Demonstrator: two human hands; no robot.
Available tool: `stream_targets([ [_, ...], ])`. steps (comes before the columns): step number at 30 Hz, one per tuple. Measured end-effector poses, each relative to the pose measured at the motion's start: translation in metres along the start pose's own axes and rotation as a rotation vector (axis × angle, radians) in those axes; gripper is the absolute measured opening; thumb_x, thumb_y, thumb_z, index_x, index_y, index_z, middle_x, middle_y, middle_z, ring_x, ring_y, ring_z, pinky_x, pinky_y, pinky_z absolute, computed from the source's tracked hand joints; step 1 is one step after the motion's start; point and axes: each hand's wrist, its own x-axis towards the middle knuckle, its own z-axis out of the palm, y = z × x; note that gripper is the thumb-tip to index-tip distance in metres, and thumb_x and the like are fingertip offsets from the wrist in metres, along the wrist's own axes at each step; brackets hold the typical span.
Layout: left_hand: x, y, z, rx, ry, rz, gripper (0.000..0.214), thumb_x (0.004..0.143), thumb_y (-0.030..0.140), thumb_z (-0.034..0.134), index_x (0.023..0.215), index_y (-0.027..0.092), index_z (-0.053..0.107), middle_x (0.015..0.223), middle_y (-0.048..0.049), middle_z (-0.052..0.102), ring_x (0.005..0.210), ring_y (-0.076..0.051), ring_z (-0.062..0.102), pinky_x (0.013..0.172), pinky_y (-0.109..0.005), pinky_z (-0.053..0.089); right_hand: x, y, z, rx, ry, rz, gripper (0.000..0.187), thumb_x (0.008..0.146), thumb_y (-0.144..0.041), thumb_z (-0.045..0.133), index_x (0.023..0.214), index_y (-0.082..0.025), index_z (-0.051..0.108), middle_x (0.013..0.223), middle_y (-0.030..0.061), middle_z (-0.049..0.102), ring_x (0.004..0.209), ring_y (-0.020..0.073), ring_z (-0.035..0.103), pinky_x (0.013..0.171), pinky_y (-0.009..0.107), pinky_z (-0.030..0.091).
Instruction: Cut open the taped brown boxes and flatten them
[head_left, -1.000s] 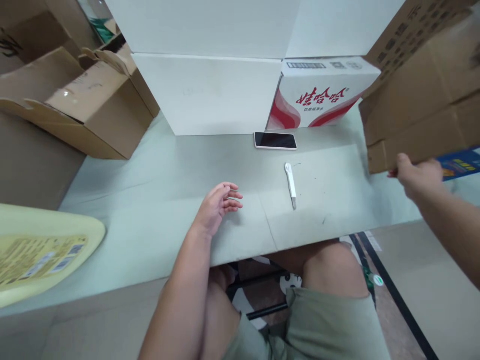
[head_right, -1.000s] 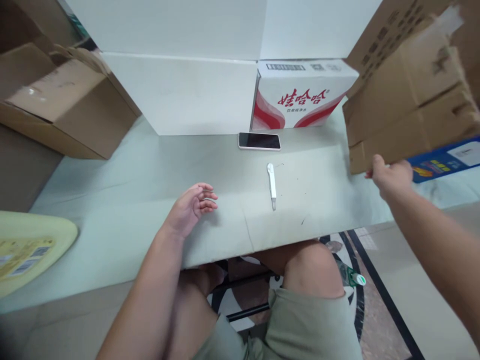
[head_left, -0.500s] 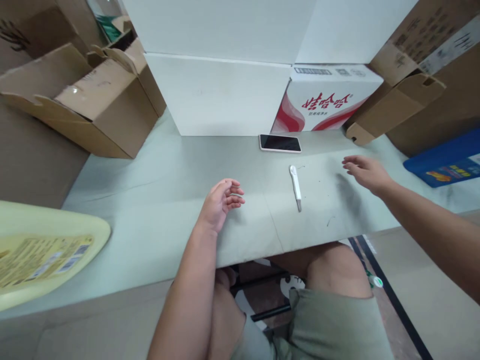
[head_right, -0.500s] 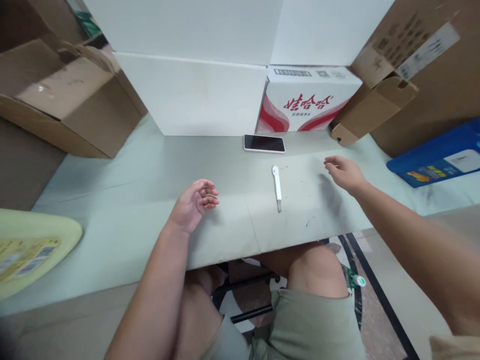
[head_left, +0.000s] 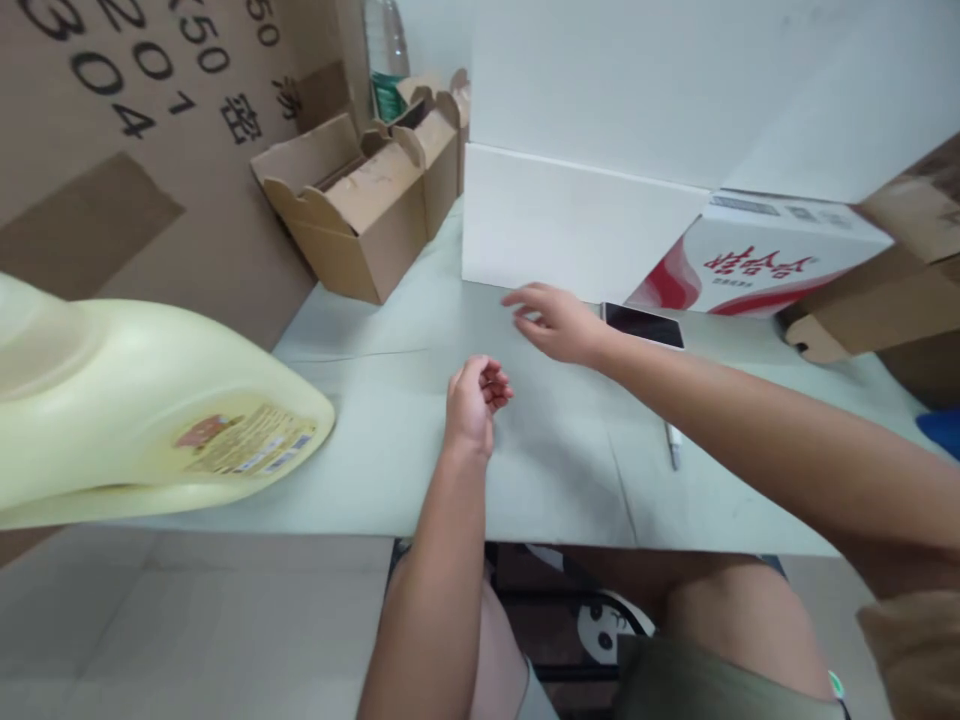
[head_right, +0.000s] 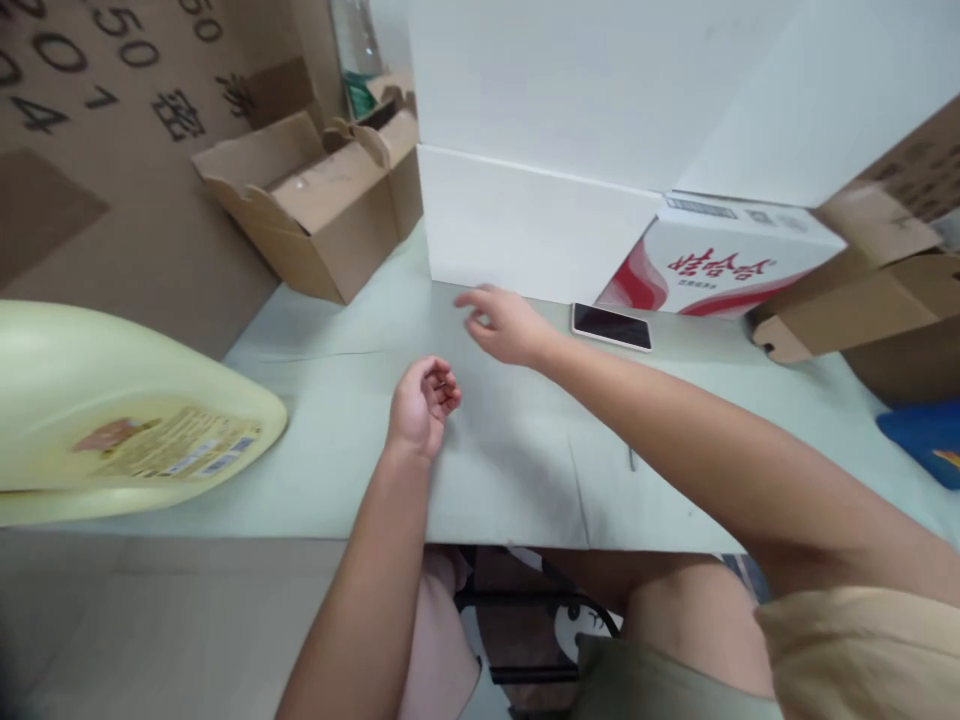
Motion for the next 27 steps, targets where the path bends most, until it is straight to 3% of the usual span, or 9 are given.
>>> stream_targets([
  [3, 0.003, 0.005, -0.006, -0.036, 0.008, 0.005, 0.018, 0.07, 0.038, 0.058, 0.071, 0.02, 0.055, 0.06, 0.0024, 0.056, 0.05, -0.01, 0.052, 0.054, -0.024, 0.037, 0.072, -0.045, 0.036, -0.016, -0.015, -0.189, 0.036, 0.087, -0.012, 0.057, 0.119, -0.018, 0.07, 0.136, 0.013, 0.066, 0.101, 0.0212, 0.074, 0.103, 0.041, 0.059],
  [7, 0.007, 0.011, -0.014, -0.051, -0.026, 0.01, 0.016, 0.077, 0.034, 0.055, 0.069, 0.02, 0.053, 0.062, 0.0015, 0.055, 0.053, -0.01, 0.05, 0.058, -0.025, 0.038, 0.144, -0.094, 0.071, -0.041, -0.049, -0.183, 0.04, 0.085, -0.011, 0.062, 0.123, -0.019, 0.066, 0.16, 0.0111, 0.046, 0.119, 0.0232, 0.07, 0.117, 0.044, 0.05],
  [10, 0.008, 0.014, -0.021, -0.046, -0.037, 0.022, 0.015, 0.079, 0.032, 0.054, 0.07, 0.021, 0.052, 0.063, 0.0013, 0.055, 0.054, -0.011, 0.05, 0.059, -0.026, 0.038, 0.17, -0.116, 0.088, -0.058, -0.092, -0.182, 0.038, 0.085, -0.01, 0.059, 0.122, -0.018, 0.064, 0.167, 0.0077, 0.038, 0.125, 0.0233, 0.068, 0.121, 0.042, 0.047],
  [14, 0.011, 0.018, -0.026, -0.068, 0.008, 0.053, 0.016, 0.081, 0.031, 0.052, 0.069, 0.021, 0.049, 0.062, 0.0021, 0.05, 0.055, -0.012, 0.049, 0.059, -0.026, 0.037, 0.169, -0.119, 0.093, -0.078, -0.031, -0.198, 0.031, 0.085, -0.008, 0.058, 0.115, -0.017, 0.064, 0.154, 0.004, 0.054, 0.136, 0.0231, 0.06, 0.123, 0.035, 0.044],
  [18, 0.013, 0.022, -0.035, -0.044, 0.307, 0.264, 0.007, 0.08, 0.027, 0.05, 0.076, 0.023, 0.046, 0.073, 0.0026, 0.048, 0.068, -0.013, 0.051, 0.066, -0.026, 0.039, 0.128, -0.095, 0.078, 0.019, 0.142, -0.17, 0.023, 0.089, -0.011, 0.055, 0.109, -0.018, 0.065, 0.129, 0.0048, 0.067, 0.123, 0.0211, 0.066, 0.113, 0.036, 0.052],
  [22, 0.019, 0.022, -0.049, 0.051, 0.566, 0.519, 0.008, 0.081, 0.028, 0.049, 0.086, 0.025, 0.044, 0.087, 0.0014, 0.047, 0.089, -0.016, 0.052, 0.083, -0.028, 0.04, 0.037, -0.066, 0.045, 0.265, 0.279, -0.096, 0.017, 0.09, -0.017, 0.059, 0.105, -0.02, 0.065, 0.115, 0.006, 0.072, 0.095, 0.0171, 0.07, 0.089, 0.032, 0.06],
  [24, 0.022, 0.021, -0.055, 0.039, 0.612, 0.62, 0.01, 0.082, 0.03, 0.047, 0.091, 0.025, 0.044, 0.095, -0.0003, 0.048, 0.101, -0.018, 0.052, 0.094, -0.031, 0.039, -0.024, -0.057, 0.027, 0.349, 0.348, -0.079, 0.009, 0.09, -0.02, 0.061, 0.097, -0.022, 0.065, 0.103, 0.005, 0.073, 0.091, 0.0177, 0.07, 0.085, 0.033, 0.06],
  [25, 0.023, 0.021, -0.057, 0.021, 0.586, 0.648, 0.013, 0.082, 0.031, 0.046, 0.094, 0.026, 0.044, 0.1, -0.0013, 0.05, 0.108, -0.019, 0.052, 0.098, -0.033, 0.037, -0.057, -0.054, 0.02, 0.361, 0.393, -0.075, 0.002, 0.09, -0.022, 0.062, 0.092, -0.022, 0.064, 0.1, 0.005, 0.073, 0.093, 0.0189, 0.071, 0.086, 0.035, 0.06],
  [27, 0.025, 0.021, -0.056, -0.029, 0.519, 0.678, 0.017, 0.083, 0.036, 0.045, 0.097, 0.026, 0.044, 0.111, -0.0026, 0.053, 0.119, -0.021, 0.051, 0.103, -0.035, 0.037, -0.12, -0.053, 0.01, 0.344, 0.506, -0.075, 0.008, 0.09, -0.019, 0.064, 0.084, -0.023, 0.061, 0.098, 0.0051, 0.074, 0.099, 0.0207, 0.072, 0.092, 0.039, 0.059],
])
